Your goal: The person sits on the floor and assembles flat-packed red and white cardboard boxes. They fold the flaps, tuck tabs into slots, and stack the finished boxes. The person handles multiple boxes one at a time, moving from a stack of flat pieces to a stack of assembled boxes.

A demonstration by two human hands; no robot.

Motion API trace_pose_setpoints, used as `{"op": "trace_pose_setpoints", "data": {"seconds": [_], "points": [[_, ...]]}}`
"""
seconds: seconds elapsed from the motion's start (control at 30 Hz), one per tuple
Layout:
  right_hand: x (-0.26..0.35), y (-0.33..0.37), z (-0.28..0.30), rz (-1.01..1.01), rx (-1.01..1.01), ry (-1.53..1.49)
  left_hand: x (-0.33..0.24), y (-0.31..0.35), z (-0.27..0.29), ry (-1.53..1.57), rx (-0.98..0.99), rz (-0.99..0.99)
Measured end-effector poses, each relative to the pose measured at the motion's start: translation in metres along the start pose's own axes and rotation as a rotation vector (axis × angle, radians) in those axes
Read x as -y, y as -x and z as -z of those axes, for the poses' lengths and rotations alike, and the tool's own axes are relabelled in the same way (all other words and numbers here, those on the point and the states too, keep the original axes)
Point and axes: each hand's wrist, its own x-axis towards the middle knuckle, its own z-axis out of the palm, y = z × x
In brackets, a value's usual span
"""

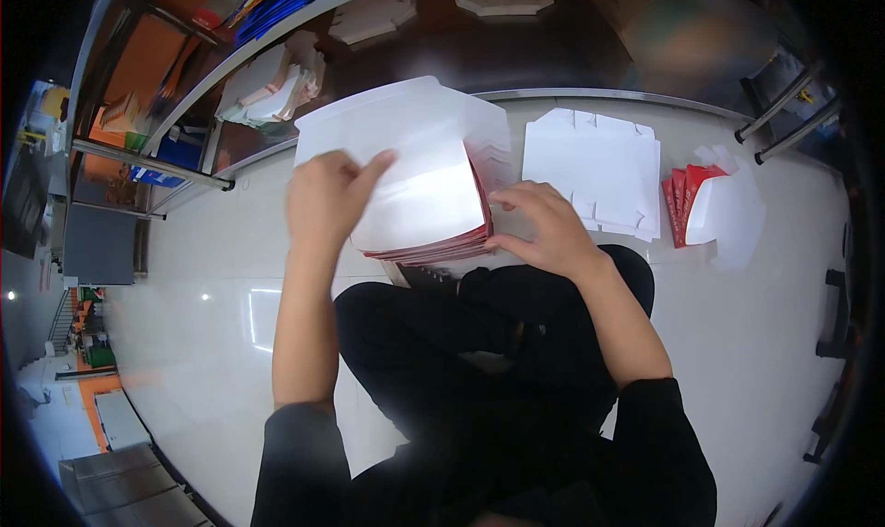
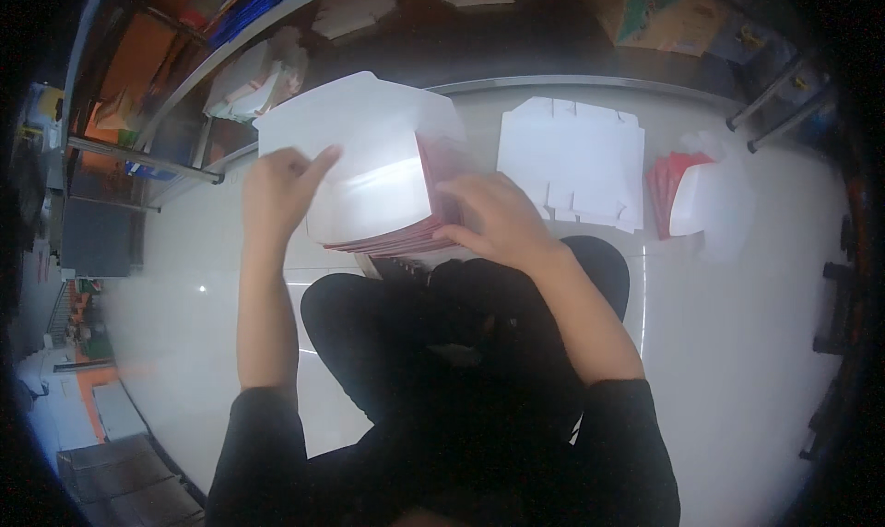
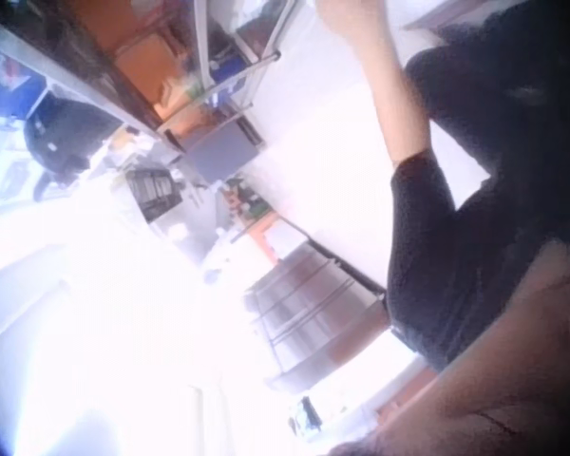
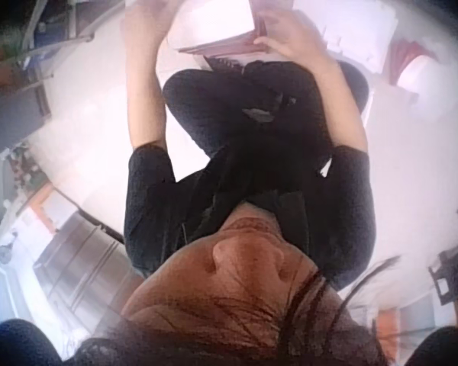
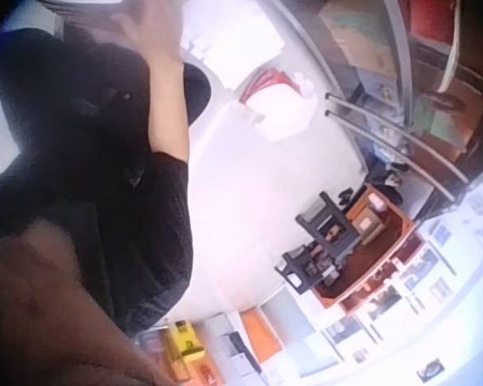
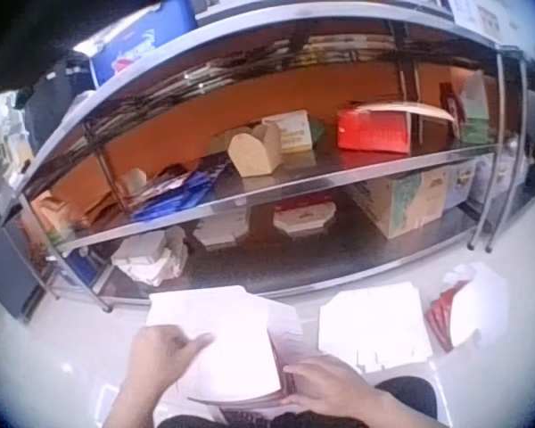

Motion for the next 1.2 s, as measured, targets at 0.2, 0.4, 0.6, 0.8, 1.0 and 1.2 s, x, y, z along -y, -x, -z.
{"op": "trace_pose_setpoints", "data": {"seconds": [0.2, 0.4, 0.6, 0.8, 1.0, 1.2], "points": [[-0.074, 0.063, 0.065, -0.428, -0.597, 0.139, 0.062, 0.028, -0.048, 0.281, -0.018, -0.032], [-0.210, 0.173, 0.127, -1.025, -0.647, 1.049, 0.046, 0.034, -0.046, 0.214, -0.173, -0.093], [-0.271, 0.208, 0.149, -1.001, -0.378, 0.575, -0.017, 0.053, -0.035, 0.592, 0.110, -0.527], [-0.201, 0.179, 0.142, -0.801, -0.821, 0.837, -0.050, 0.047, -0.076, 0.427, 0.329, -0.586], [-0.072, 0.093, 0.126, -0.210, -0.690, 0.713, -0.039, 0.051, -0.055, 0.597, 0.123, -0.529], [0.085, -0.004, 0.070, 0.362, 0.355, 0.634, -0.014, 0.079, 0.002, 0.974, -0.058, -0.196]]}}
